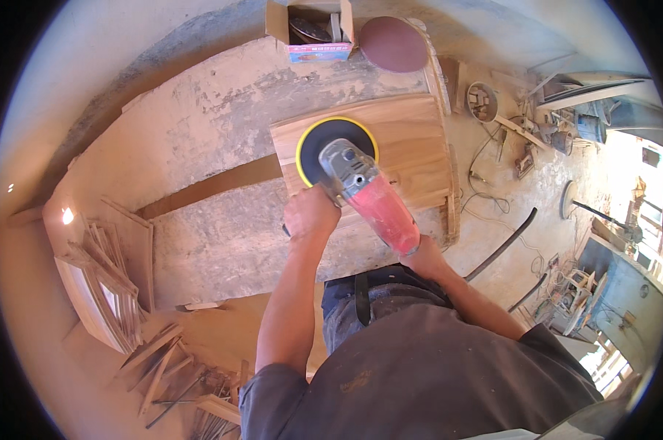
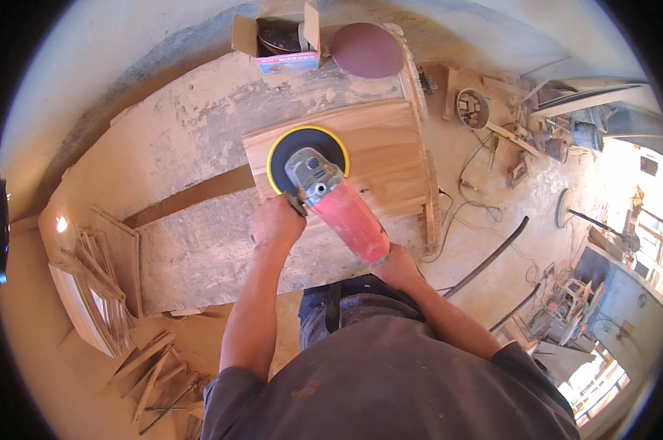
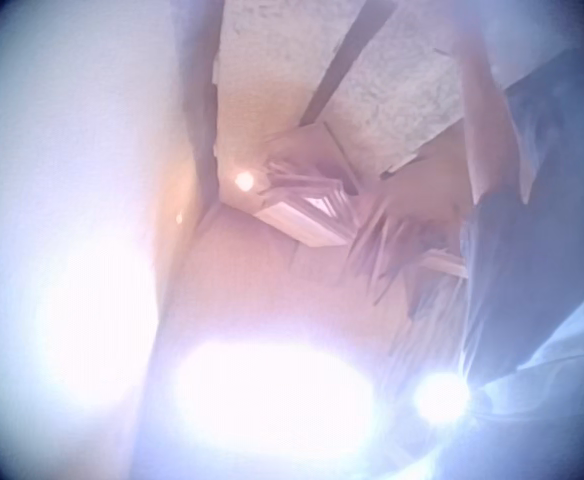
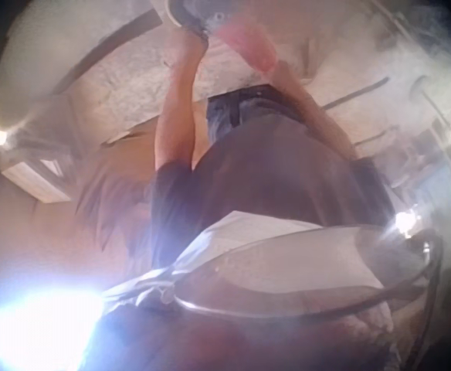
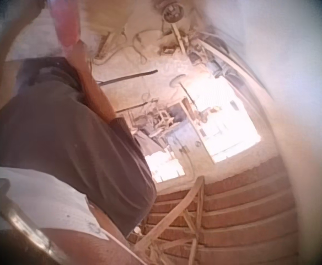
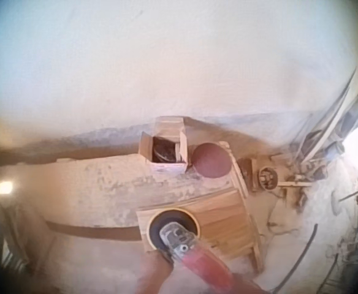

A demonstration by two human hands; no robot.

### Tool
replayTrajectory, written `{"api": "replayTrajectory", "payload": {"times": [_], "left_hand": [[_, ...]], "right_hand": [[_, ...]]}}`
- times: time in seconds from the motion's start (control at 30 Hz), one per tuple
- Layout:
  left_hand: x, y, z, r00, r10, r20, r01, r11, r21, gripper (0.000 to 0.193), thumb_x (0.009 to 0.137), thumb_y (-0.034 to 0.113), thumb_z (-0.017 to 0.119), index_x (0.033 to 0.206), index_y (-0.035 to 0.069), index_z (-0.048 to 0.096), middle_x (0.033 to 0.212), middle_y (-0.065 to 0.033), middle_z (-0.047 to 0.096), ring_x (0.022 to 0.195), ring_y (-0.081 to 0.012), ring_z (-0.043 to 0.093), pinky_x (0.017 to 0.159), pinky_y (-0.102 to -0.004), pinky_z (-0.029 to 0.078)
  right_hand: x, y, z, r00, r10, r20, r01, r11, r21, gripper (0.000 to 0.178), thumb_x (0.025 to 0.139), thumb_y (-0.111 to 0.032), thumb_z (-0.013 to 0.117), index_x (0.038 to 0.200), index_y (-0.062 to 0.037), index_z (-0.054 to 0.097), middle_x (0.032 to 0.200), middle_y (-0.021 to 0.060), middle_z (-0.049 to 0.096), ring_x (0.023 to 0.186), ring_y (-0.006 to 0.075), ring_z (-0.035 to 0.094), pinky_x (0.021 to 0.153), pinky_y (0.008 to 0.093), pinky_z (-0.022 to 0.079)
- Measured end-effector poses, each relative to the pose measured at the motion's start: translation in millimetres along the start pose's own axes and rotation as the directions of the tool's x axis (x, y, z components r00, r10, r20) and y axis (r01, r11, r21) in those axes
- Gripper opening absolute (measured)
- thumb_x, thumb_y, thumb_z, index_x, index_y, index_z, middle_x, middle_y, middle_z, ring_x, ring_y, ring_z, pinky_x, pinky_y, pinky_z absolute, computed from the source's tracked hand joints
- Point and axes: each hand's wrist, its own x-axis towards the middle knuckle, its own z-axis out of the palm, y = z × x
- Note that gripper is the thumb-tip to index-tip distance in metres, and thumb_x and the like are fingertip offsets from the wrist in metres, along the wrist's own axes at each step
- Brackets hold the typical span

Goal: The person sands a rectangular wooden board using a power sander, moving the tool across the surface and edges before picking up a sanding disk and clearing the workspace.

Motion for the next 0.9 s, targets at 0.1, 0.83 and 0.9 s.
{"api": "replayTrajectory", "payload": {"times": [0.1,0.83,0.9], "left_hand": [[7,-20,-15,0.995,-0.06,-0.085,0.058,0.998,-0.03,0.023,0.086,0.025,0.063,0.089,0.006,0.075,0.091,-0.021,0.074,0.09,-0.0406,0.072,0.08,-0.0491,0.057],[64,224,15,0.983,0.157,0.096,-0.179,0.94,0.289,0.025,0.086,0.026,0.066,0.097,0.005,0.074,0.1,-0.0213,0.074,0.096,-0.0375,0.072,0.082,-0.0463,0.057],[58,251,18,0.97,0.205,0.128,-0.234,0.929,0.285,0.022,0.087,0.023,0.064,0.096,0.006,0.075,0.098,-0.0198,0.074,0.095,-0.0365,0.073,0.082,-0.0459,0.057]], "right_hand": [[20,-34,-11,0.997,-0.054,0.053,0.058,0.996,-0.073,0.041,0.082,-0.032,0.069,0.111,-0.0024,0.069,0.103,0.0259,0.071,0.104,0.0433,0.067,0.087,0.0465,0.055],[36,107,-114,0.997,-0.037,-0.068,0.039,0.999,0.027,0.032,0.082,-0.027,0.07,0.103,-0.0023,0.07,0.098,0.0243,0.072,0.095,0.0434,0.069,0.083,0.0488,0.056],[28,120,-126,0.993,0.045,-0.112,-0.03,0.991,0.133,0.034,0.082,-0.029,0.072,0.102,-0.0016,0.071,0.097,0.0255,0.072,0.095,0.0436,0.069,0.082,0.0483,0.056]]}}
